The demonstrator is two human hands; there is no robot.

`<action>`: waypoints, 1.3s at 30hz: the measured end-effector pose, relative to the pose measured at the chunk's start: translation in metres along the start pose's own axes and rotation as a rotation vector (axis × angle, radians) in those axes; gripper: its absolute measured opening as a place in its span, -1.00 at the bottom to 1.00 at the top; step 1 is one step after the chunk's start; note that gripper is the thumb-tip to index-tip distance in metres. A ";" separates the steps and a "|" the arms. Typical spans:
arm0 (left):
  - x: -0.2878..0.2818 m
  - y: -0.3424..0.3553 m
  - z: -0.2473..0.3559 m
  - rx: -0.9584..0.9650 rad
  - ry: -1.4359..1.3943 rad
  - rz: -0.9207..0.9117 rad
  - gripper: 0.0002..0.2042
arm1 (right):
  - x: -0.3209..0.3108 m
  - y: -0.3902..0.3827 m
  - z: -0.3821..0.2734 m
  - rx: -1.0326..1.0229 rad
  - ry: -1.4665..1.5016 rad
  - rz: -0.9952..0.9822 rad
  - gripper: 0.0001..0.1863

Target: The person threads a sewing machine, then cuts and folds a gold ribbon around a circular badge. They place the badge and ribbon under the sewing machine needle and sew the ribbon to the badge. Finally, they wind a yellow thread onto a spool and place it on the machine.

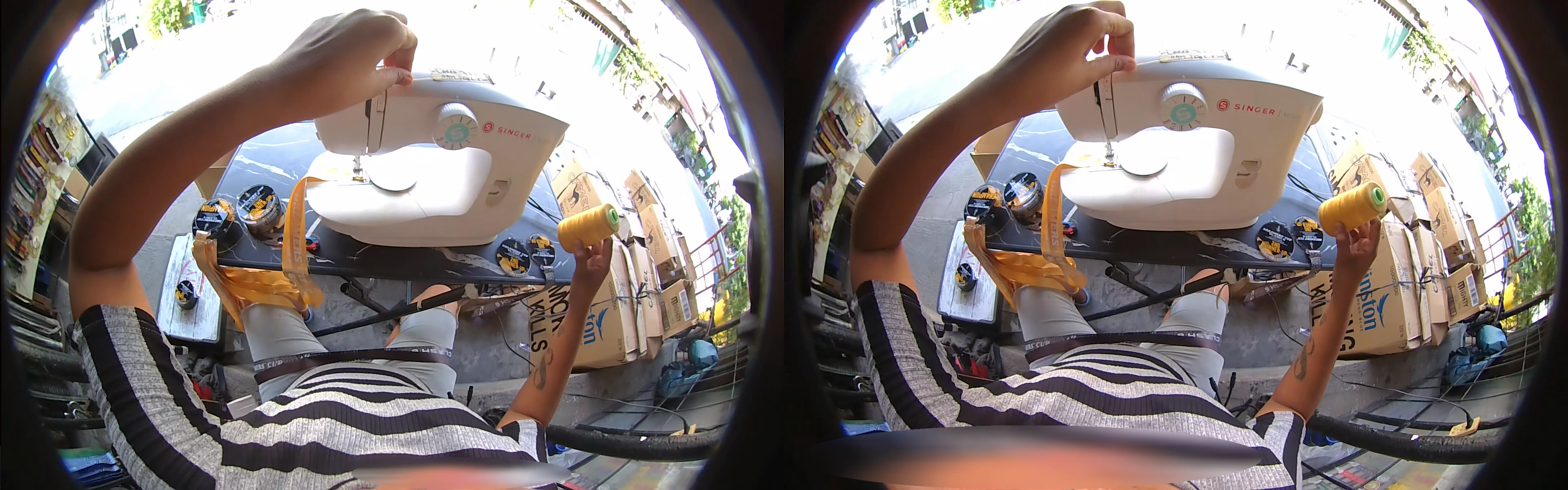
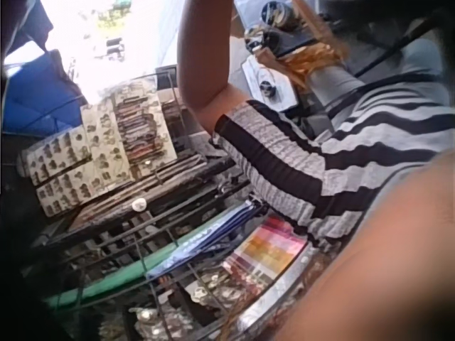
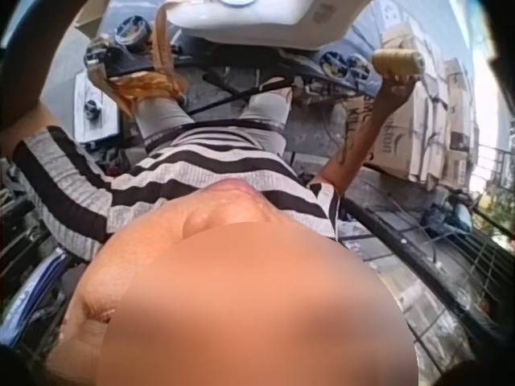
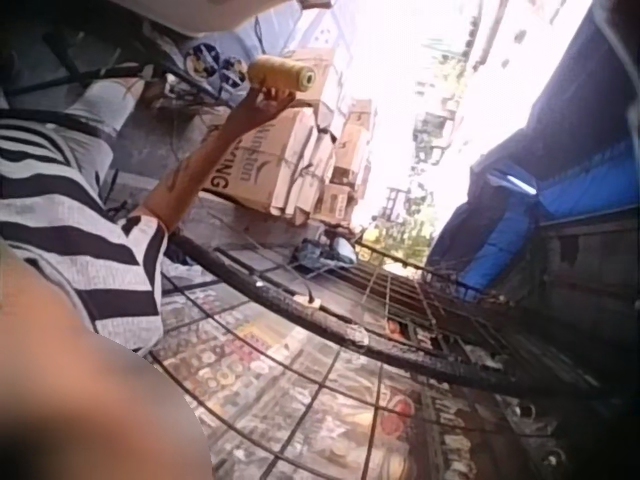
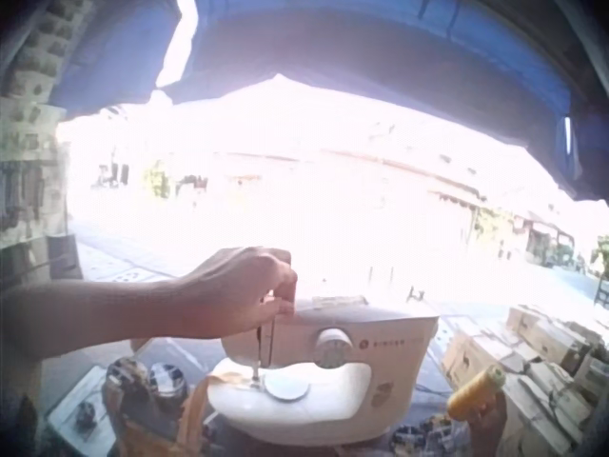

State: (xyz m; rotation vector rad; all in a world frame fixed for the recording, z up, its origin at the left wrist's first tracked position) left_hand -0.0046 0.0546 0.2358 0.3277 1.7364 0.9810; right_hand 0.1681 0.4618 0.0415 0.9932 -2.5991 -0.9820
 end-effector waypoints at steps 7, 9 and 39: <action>0.023 -0.002 -0.007 -0.029 0.052 -0.193 -0.79 | 0.001 -0.003 0.012 0.010 0.029 0.006 -0.45; 0.027 -0.001 -0.017 -0.051 -0.010 -0.161 -0.75 | 0.001 -0.003 0.016 0.011 0.033 0.008 -0.45; 0.016 0.011 -0.082 -0.772 -1.301 -0.142 -0.73 | 0.080 0.027 0.089 0.185 -0.141 -0.451 -0.47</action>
Point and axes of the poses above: each hand's wrist, its own y-axis towards the middle knuckle, its own x-axis out of the palm, z = x × y, the point moved 5 cm from there along y, towards the middle knuckle, and after that the axes turned 7 degrees about z, right-handed, at the moved point
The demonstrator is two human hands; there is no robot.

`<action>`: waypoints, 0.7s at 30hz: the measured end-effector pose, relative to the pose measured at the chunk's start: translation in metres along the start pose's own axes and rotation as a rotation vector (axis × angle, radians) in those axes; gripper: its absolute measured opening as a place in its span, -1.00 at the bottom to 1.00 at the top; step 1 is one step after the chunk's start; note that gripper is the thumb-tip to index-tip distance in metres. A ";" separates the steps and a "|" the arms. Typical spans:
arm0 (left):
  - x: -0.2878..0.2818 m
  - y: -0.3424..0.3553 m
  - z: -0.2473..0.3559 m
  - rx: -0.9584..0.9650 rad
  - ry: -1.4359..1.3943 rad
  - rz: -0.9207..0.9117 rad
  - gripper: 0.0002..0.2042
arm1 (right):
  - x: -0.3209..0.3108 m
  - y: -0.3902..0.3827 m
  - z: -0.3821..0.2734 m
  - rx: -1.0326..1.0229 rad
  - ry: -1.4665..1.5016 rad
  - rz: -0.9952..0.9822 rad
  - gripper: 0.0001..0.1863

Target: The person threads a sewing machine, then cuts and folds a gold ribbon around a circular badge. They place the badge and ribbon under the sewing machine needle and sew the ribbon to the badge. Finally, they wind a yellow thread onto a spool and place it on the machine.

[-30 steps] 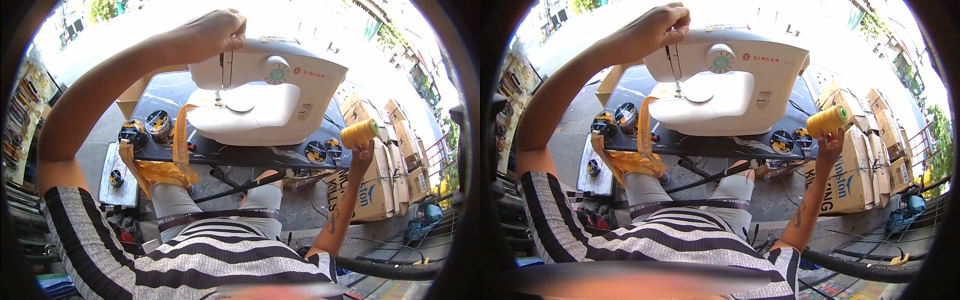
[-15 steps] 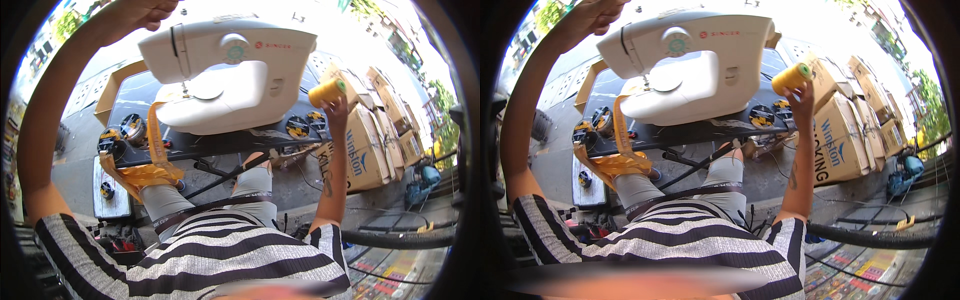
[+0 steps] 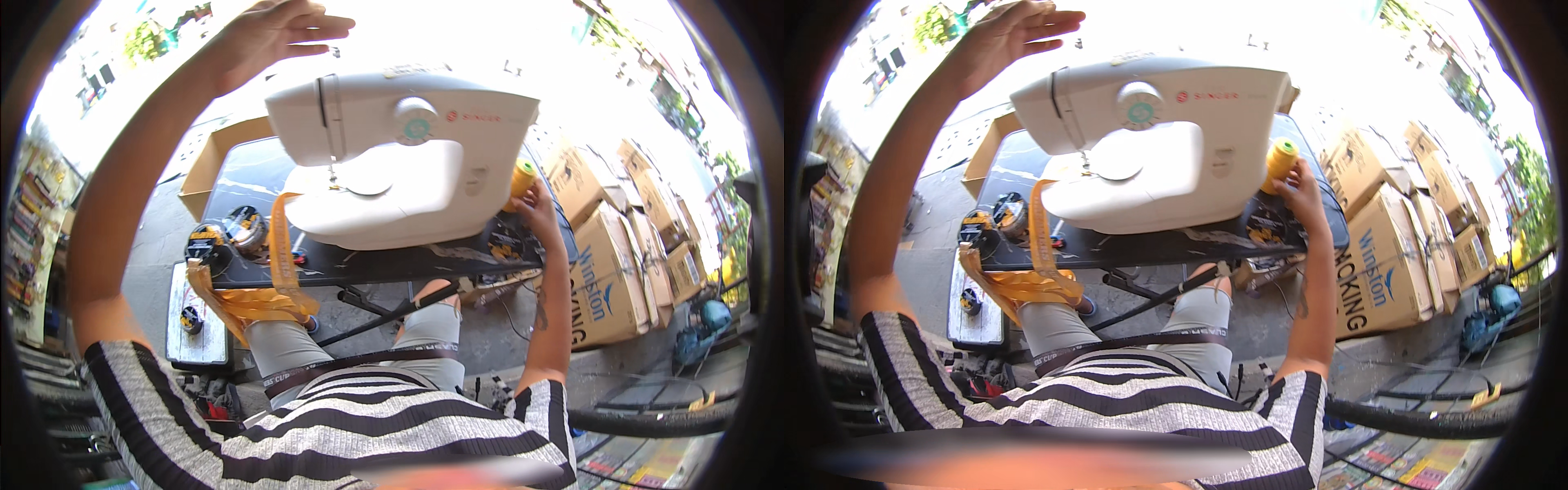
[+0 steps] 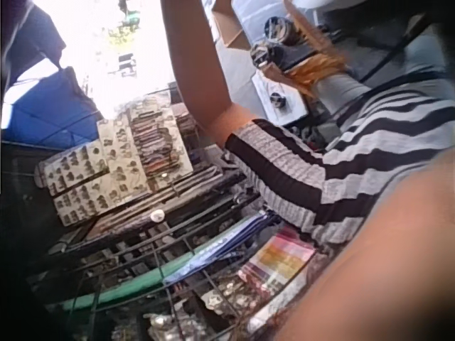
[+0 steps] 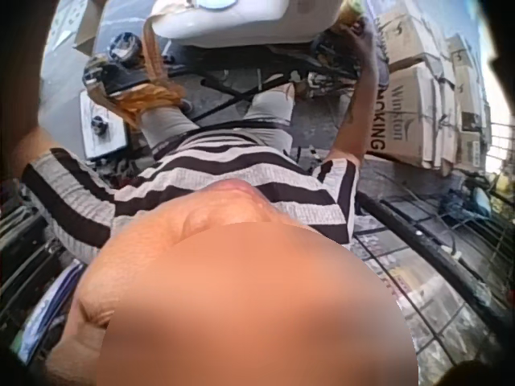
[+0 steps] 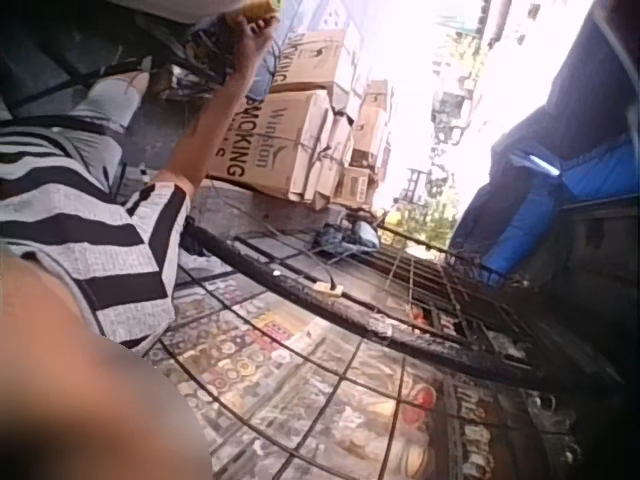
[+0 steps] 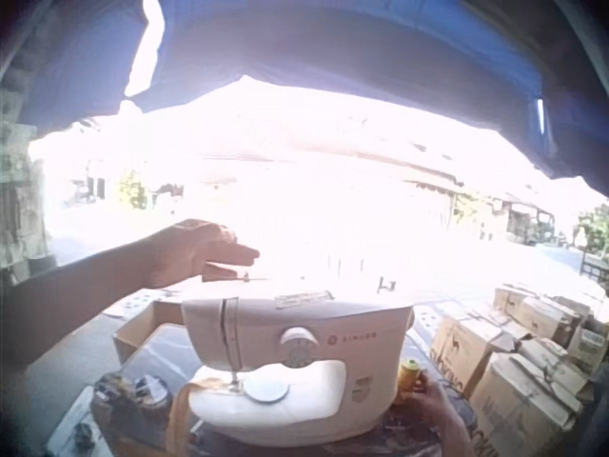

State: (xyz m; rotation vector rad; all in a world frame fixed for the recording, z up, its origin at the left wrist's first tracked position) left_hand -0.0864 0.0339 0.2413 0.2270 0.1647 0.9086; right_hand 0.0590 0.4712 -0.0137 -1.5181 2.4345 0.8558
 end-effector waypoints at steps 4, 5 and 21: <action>0.009 0.013 0.002 0.049 -0.202 -0.014 -0.74 | 0.002 -0.001 0.001 0.108 0.150 -0.035 -0.40; 0.015 0.018 0.005 0.109 -0.250 -0.076 -0.74 | 0.000 -0.002 -0.001 0.103 0.085 -0.048 -0.36; 0.009 0.086 0.010 0.424 0.597 0.347 -0.82 | -0.024 0.093 -0.170 -0.215 0.063 -0.060 -0.52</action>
Point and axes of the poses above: each hand's wrist, its own y-axis towards the middle knuckle, its own x-axis out of the palm, z = x × y, the point moved 5 cm from there along y, towards the middle knuckle, and after that the axes turned 7 degrees about z, right-handed, at the moved point
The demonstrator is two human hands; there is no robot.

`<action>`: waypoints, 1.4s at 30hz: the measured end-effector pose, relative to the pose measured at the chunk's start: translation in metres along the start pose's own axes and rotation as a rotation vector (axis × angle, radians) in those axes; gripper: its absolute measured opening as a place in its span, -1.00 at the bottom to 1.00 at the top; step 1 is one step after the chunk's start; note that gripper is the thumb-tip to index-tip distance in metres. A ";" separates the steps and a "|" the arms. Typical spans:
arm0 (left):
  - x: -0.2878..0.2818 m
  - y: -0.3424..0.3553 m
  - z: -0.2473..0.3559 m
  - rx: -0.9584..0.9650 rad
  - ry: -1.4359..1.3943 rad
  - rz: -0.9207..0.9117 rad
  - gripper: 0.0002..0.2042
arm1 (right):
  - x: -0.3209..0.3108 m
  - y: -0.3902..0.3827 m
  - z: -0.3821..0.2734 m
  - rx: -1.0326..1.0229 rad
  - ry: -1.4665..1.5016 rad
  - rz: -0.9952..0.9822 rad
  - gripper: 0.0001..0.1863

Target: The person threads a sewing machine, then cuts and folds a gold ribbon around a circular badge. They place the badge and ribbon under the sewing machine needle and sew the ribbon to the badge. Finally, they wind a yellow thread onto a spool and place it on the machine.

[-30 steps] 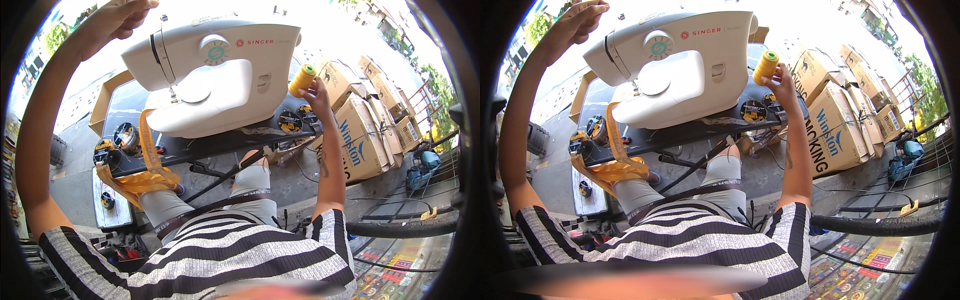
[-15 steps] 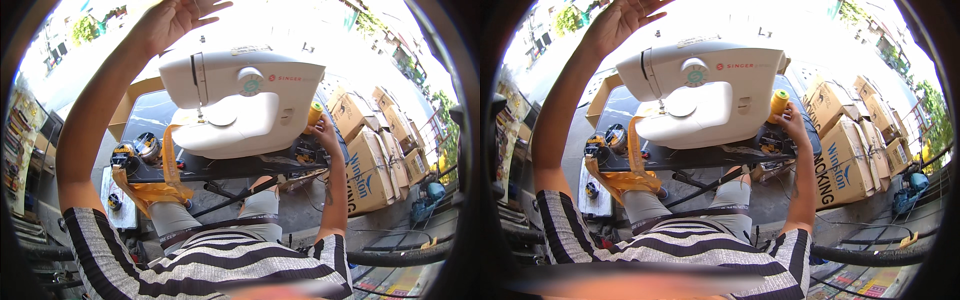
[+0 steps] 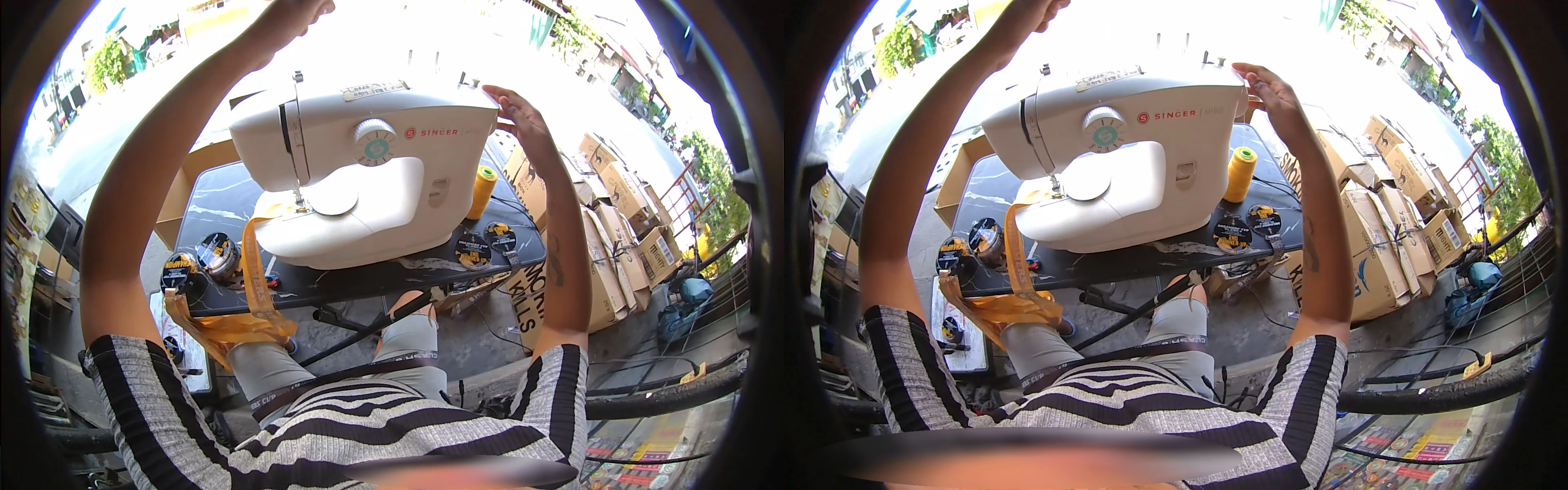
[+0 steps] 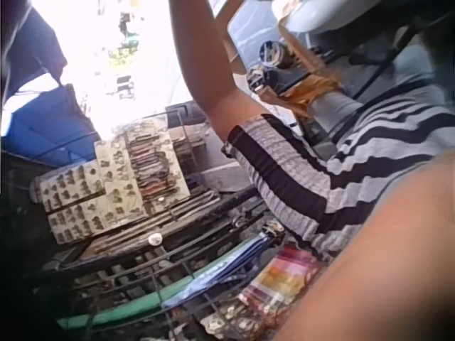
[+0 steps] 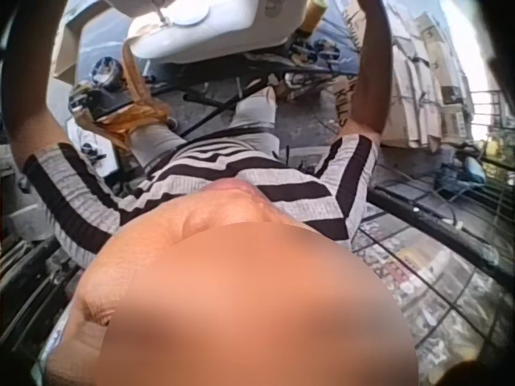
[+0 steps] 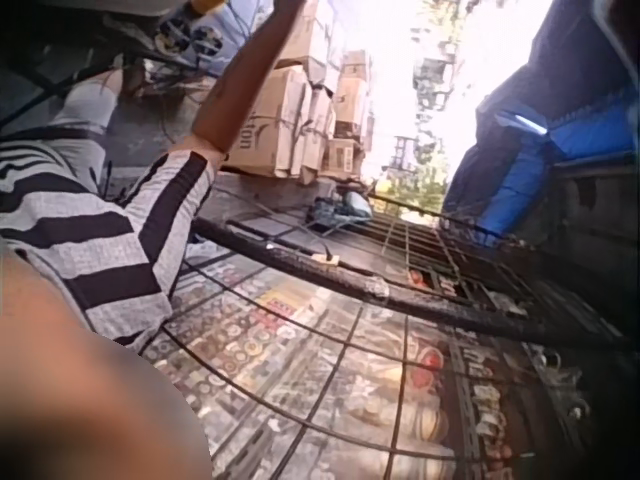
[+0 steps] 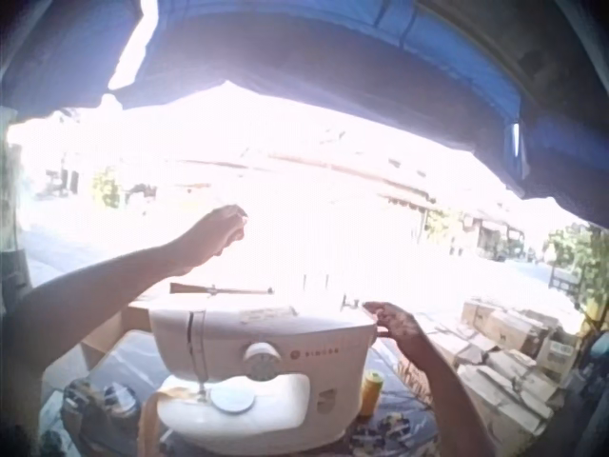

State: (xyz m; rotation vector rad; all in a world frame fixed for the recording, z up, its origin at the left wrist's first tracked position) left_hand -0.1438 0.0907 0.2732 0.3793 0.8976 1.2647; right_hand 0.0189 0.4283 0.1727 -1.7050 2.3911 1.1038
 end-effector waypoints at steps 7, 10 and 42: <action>0.005 -0.033 0.071 0.654 0.754 -0.138 -0.67 | -0.003 0.022 0.005 0.210 -0.040 -0.165 -0.42; 0.008 -0.031 0.068 0.806 0.781 -0.076 -0.70 | -0.007 0.016 0.015 0.289 0.093 -0.186 -0.42; -0.027 -0.060 -0.033 0.149 0.448 -0.205 -0.60 | 0.022 0.083 -0.013 -0.093 -0.011 -0.328 -0.73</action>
Point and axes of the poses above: each hand's wrist, its own y-axis towards the middle knuckle, its own x-axis out of the palm, z = x × y, the point moved 5 cm from there along y, towards the middle knuckle, and after that the axes turned 7 degrees about z, right-handed, at the moved point
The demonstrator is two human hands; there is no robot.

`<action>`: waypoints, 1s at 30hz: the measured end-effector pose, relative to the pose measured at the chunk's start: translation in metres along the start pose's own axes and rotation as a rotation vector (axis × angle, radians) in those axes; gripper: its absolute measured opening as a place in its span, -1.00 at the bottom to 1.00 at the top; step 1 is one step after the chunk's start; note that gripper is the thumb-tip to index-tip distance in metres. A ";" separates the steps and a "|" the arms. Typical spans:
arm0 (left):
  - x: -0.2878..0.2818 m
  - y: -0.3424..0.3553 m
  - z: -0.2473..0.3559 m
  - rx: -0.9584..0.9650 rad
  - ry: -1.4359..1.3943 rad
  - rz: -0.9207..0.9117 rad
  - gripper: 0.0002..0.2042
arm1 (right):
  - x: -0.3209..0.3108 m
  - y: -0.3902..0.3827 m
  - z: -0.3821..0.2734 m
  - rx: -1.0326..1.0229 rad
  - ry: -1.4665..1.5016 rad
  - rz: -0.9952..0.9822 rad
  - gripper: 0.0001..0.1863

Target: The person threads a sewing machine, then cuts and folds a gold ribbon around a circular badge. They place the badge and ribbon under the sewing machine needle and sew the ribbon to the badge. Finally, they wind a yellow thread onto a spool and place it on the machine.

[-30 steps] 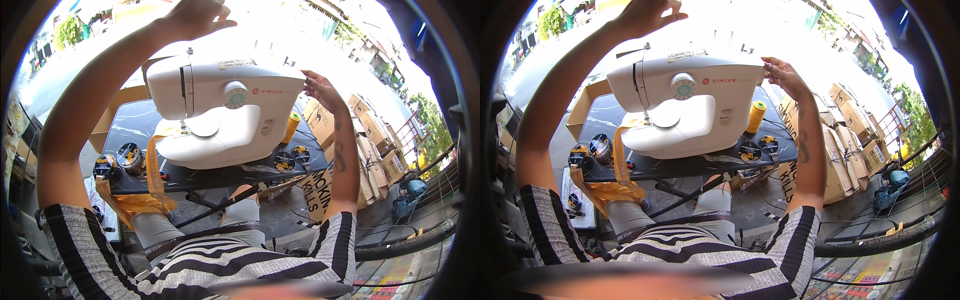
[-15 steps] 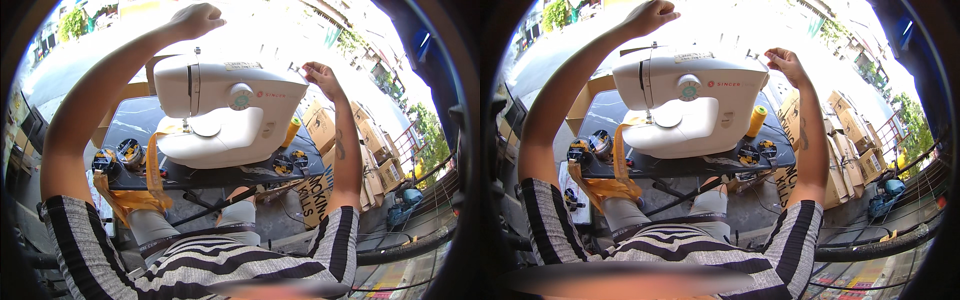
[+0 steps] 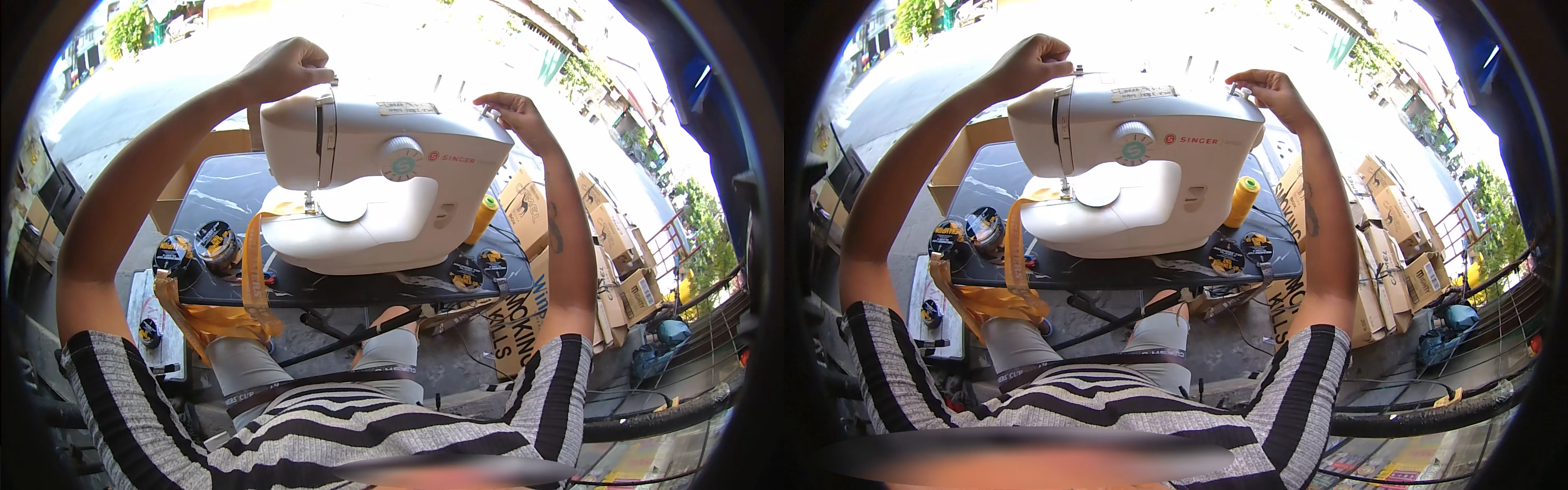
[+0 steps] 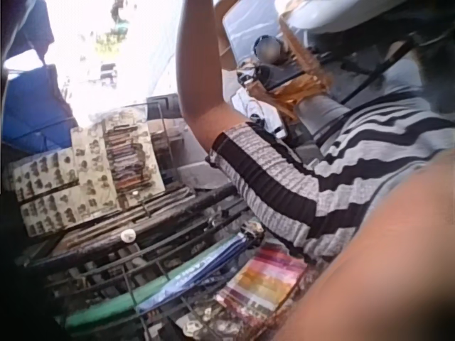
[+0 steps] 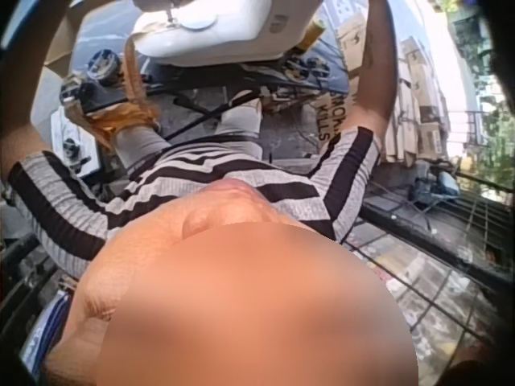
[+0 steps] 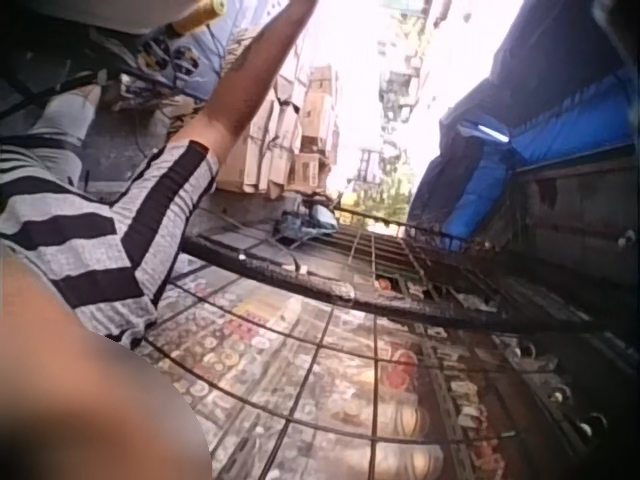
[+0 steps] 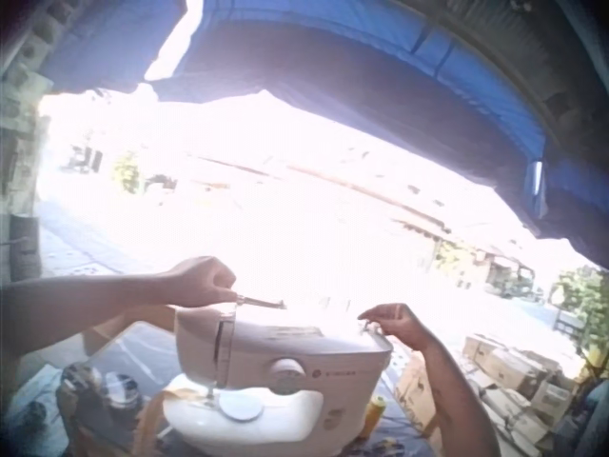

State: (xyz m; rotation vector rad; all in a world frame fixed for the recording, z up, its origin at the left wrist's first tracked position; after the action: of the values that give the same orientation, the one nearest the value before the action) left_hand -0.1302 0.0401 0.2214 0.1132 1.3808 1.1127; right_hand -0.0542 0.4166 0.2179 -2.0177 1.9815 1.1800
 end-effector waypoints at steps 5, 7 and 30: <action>-0.001 0.005 -0.010 -0.008 0.001 0.029 -0.59 | 0.009 0.013 -0.001 -0.007 -0.115 0.017 -0.74; 0.000 0.007 -0.016 -0.039 -0.013 0.049 -0.58 | 0.009 0.018 -0.002 -0.014 -0.115 0.044 -0.76; -0.003 -0.019 -0.036 -0.031 -0.185 0.116 -0.49 | 0.012 0.016 -0.014 0.032 -0.125 0.068 -0.65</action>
State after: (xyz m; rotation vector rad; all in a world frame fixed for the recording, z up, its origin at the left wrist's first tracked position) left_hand -0.1478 0.0090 0.2015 0.2701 1.2034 1.1883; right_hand -0.0637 0.3968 0.2279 -1.8276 2.0098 1.2467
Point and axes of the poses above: each hand's wrist, its own y-axis towards the middle knuckle, its own x-axis out of the palm, z = x × y, the point moved 5 cm from there along y, towards the middle knuckle, and after that the axes turned 7 degrees about z, right-handed, at the moved point
